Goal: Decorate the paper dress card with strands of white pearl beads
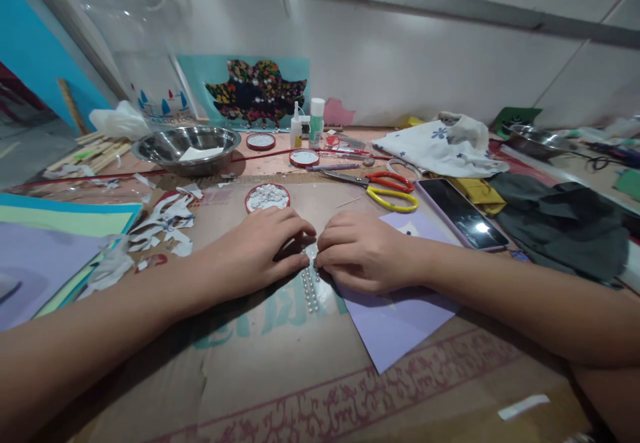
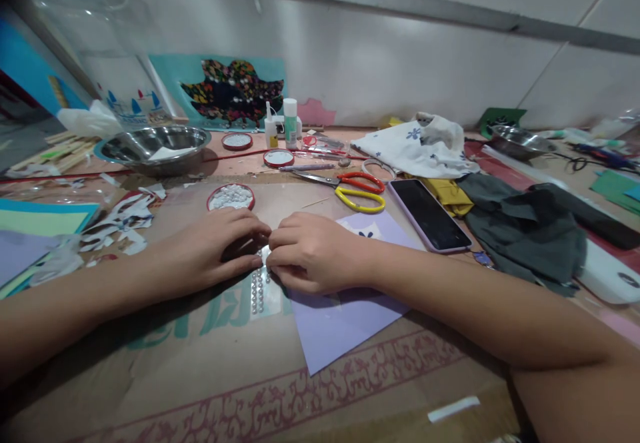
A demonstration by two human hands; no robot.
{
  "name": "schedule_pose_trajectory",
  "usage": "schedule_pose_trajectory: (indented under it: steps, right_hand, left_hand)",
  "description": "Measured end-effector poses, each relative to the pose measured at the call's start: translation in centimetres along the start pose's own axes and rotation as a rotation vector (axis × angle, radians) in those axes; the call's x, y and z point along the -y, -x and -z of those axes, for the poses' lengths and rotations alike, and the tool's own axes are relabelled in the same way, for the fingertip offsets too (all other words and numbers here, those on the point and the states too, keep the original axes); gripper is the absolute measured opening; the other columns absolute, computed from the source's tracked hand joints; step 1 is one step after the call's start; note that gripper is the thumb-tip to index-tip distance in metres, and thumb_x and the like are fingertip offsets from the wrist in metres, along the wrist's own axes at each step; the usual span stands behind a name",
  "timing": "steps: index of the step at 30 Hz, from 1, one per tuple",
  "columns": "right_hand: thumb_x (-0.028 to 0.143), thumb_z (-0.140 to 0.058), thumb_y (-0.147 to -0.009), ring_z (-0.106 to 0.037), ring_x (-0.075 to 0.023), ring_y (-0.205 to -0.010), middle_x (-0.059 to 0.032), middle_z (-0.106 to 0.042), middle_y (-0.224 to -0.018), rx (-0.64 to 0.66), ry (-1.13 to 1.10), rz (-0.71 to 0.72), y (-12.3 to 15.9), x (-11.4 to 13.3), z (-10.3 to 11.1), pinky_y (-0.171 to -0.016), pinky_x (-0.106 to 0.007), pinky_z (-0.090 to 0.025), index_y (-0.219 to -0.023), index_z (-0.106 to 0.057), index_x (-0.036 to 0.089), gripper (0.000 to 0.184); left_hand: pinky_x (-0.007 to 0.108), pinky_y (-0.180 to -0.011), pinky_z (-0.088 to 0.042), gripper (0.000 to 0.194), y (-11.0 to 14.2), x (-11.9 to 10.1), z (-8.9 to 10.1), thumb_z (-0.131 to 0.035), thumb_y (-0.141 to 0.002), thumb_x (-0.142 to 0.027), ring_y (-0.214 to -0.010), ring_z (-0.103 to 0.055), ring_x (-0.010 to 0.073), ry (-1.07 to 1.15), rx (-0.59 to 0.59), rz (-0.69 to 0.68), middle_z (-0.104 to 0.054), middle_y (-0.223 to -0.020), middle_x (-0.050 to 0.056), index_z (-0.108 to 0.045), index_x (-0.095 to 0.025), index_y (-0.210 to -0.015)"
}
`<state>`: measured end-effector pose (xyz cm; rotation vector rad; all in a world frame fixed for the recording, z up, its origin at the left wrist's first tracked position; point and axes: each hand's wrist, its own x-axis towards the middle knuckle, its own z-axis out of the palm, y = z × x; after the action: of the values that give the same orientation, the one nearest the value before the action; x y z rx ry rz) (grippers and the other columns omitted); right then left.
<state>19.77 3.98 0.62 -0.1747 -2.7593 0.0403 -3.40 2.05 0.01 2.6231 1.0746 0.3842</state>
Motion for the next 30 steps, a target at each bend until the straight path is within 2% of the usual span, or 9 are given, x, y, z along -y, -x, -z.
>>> schedule_pose_trajectory:
  steps: [6, 10, 13, 17, 20, 22, 24, 26, 30]
  right_hand:
    - [0.017, -0.046, -0.095, -0.058, -0.0192, -0.078, -0.0086, -0.068, -0.079, -0.002, -0.026, -0.004, 0.1, -0.1, -0.2, -0.075, -0.032, -0.046, -0.087, -0.070, 0.015, 0.024]
    - [0.015, -0.047, -0.094, -0.056, -0.0187, -0.075, -0.0082, -0.067, -0.076, -0.036, -0.006, 0.016, 0.3, 0.0, -0.5, -0.073, -0.032, -0.046, -0.086, -0.069, 0.014, 0.023]
    - [0.014, -0.047, -0.094, -0.055, -0.0181, -0.073, -0.0078, -0.067, -0.075, -0.063, 0.025, 0.023, 0.4, 0.1, -0.5, -0.071, -0.031, -0.045, -0.085, -0.067, 0.014, 0.022]
    - [0.015, -0.047, -0.095, -0.054, -0.0176, -0.073, -0.0076, -0.067, -0.076, -0.086, 0.016, 0.015, 0.5, 0.0, -0.6, -0.071, -0.030, -0.045, -0.085, -0.065, 0.014, 0.020]
    - [0.016, -0.046, -0.096, -0.055, -0.0177, -0.074, -0.0078, -0.067, -0.077, -0.101, -0.003, -0.007, 0.5, -0.2, -0.7, -0.071, -0.030, -0.046, -0.087, -0.063, 0.015, 0.020]
    - [0.016, -0.045, -0.096, -0.056, -0.0178, -0.075, -0.0080, -0.068, -0.078, -0.116, -0.018, -0.023, 0.6, -0.3, -0.7, -0.071, -0.030, -0.046, -0.089, -0.063, 0.015, 0.019]
    - [0.015, -0.046, -0.095, -0.057, -0.0177, -0.075, -0.0078, -0.069, -0.079, -0.138, -0.028, -0.037, 0.6, -0.4, -0.7, -0.071, -0.030, -0.047, -0.090, -0.063, 0.015, 0.018]
    - [0.014, -0.047, -0.094, -0.058, -0.0174, -0.075, -0.0074, -0.070, -0.080, -0.158, -0.038, -0.052, 0.6, -0.5, -0.7, -0.072, -0.030, -0.047, -0.091, -0.063, 0.015, 0.017]
    - [0.015, -0.048, -0.093, -0.059, -0.0169, -0.075, -0.0067, -0.070, -0.081, -0.183, -0.050, -0.073, 0.7, -0.6, -0.8, -0.072, -0.030, -0.047, -0.092, -0.065, 0.015, 0.017]
  left_hand:
    - [0.031, -0.071, -0.046, 0.030, 0.0, 1.1, 1.9, -0.055, -0.091, -0.036, -0.081, -0.064, 0.0195, 0.027, -0.047, 0.130, -0.071, -0.095, 0.004, -0.062, -0.020, -0.116]
    - [0.030, -0.066, -0.042, 0.032, 0.2, 3.3, 5.2, -0.051, -0.092, -0.047, -0.074, -0.062, 0.0194, -0.136, -0.183, 0.228, -0.072, -0.084, 0.003, -0.071, -0.022, -0.091]
    - [0.032, -0.060, -0.038, 0.045, 0.2, 5.0, 6.4, -0.046, -0.092, -0.055, -0.067, -0.061, 0.0216, -0.287, -0.174, 0.363, -0.070, -0.075, 0.006, -0.072, -0.020, -0.082]
    - [0.031, -0.063, -0.041, 0.037, 0.3, 6.4, 6.1, -0.043, -0.093, -0.039, -0.081, -0.066, 0.0249, -0.397, -0.128, 0.353, -0.074, -0.096, 0.009, -0.072, -0.020, -0.105]
    - [0.030, -0.058, -0.038, 0.037, 0.4, 6.8, 6.1, -0.048, -0.089, -0.032, -0.076, -0.067, 0.0238, -0.477, -0.139, 0.381, -0.075, -0.095, 0.007, -0.068, -0.022, -0.118]
    - [0.030, -0.052, -0.034, 0.032, 0.5, 6.7, 6.6, -0.046, -0.093, -0.039, -0.068, -0.065, 0.0229, -0.510, -0.132, 0.399, -0.073, -0.082, 0.005, -0.072, -0.022, -0.100]
    - [0.030, -0.049, -0.031, 0.048, 0.6, 6.4, 6.9, -0.038, -0.098, -0.047, -0.061, -0.062, 0.0217, -0.548, -0.142, 0.399, -0.069, -0.069, 0.005, -0.069, -0.022, -0.073]
    - [0.030, -0.049, -0.034, 0.053, 0.7, 6.2, 7.0, -0.036, -0.100, -0.045, -0.062, -0.062, 0.0217, -0.603, -0.192, 0.367, -0.066, -0.067, 0.007, -0.065, -0.021, -0.063]
    - [0.035, -0.069, -0.051, 0.027, 0.7, 6.4, 6.5, -0.047, -0.092, -0.027, -0.090, -0.067, 0.0259, -0.557, -0.282, 0.257, -0.068, -0.108, 0.012, -0.070, -0.020, -0.105]
